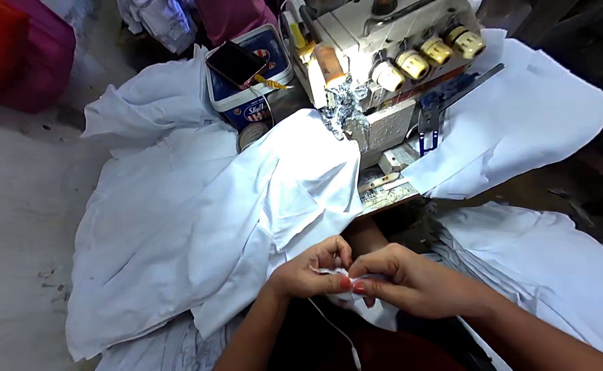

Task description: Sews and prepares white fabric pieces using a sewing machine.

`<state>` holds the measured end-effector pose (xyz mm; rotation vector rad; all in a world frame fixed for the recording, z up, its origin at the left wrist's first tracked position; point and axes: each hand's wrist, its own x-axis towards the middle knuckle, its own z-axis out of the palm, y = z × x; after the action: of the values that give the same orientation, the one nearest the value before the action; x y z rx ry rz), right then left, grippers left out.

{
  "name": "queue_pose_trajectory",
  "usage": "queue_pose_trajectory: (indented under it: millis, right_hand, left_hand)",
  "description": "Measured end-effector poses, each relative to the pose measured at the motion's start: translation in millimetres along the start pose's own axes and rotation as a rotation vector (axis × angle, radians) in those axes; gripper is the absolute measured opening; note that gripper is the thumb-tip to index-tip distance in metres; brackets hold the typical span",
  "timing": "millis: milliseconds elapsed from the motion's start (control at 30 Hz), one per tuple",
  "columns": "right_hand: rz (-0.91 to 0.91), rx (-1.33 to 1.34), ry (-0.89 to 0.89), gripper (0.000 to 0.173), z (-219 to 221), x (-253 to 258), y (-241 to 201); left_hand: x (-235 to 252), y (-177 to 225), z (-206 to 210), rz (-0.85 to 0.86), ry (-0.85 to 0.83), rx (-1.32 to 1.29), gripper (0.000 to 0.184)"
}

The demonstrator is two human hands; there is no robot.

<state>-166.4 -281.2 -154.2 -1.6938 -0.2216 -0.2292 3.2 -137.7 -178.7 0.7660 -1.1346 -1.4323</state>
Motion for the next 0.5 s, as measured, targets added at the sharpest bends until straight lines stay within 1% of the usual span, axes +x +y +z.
queue_pose_trajectory:
  millis: [33,67,133,167,200,233,300,367,433,500]
  right_hand:
    - [-0.009,-0.016,0.031,0.023,-1,-3,2]
    - [-0.007,-0.043,0.070,0.024,-2,-6,5]
    - [0.040,-0.123,0.165,0.023,1,-11,17]
    - [0.075,-0.164,0.222,0.023,5,-12,24]
    - [0.100,-0.197,0.287,0.022,10,-11,31]
    - [0.097,-0.217,0.363,0.022,15,-9,37]
    - [0.019,-0.247,0.551,0.022,19,5,45]
    - [-0.064,-0.300,0.760,0.019,14,26,46]
    - [-0.117,-0.337,0.944,0.014,2,49,53]
    - [-0.129,-0.294,1.055,0.010,-12,69,63]
  left_hand:
    - [2,6,0,-0.050,0.009,0.039,0.023]
    - [3,17,-1,-0.103,0.043,0.199,0.026]
    - [5,50,-3,-0.237,0.091,0.741,0.036]
    - [7,68,-3,-0.330,0.089,0.982,0.037]
    - [9,83,-3,-0.397,0.083,1.144,0.034]
    - [13,96,-3,-0.402,0.087,1.263,0.029]
    - [21,111,-10,-0.253,0.149,1.457,0.018]
    - [35,116,-24,-0.058,0.276,1.612,0.018]
    - [57,117,-41,0.089,0.427,1.650,0.017]
    - [80,113,-58,0.185,0.532,1.597,0.017]
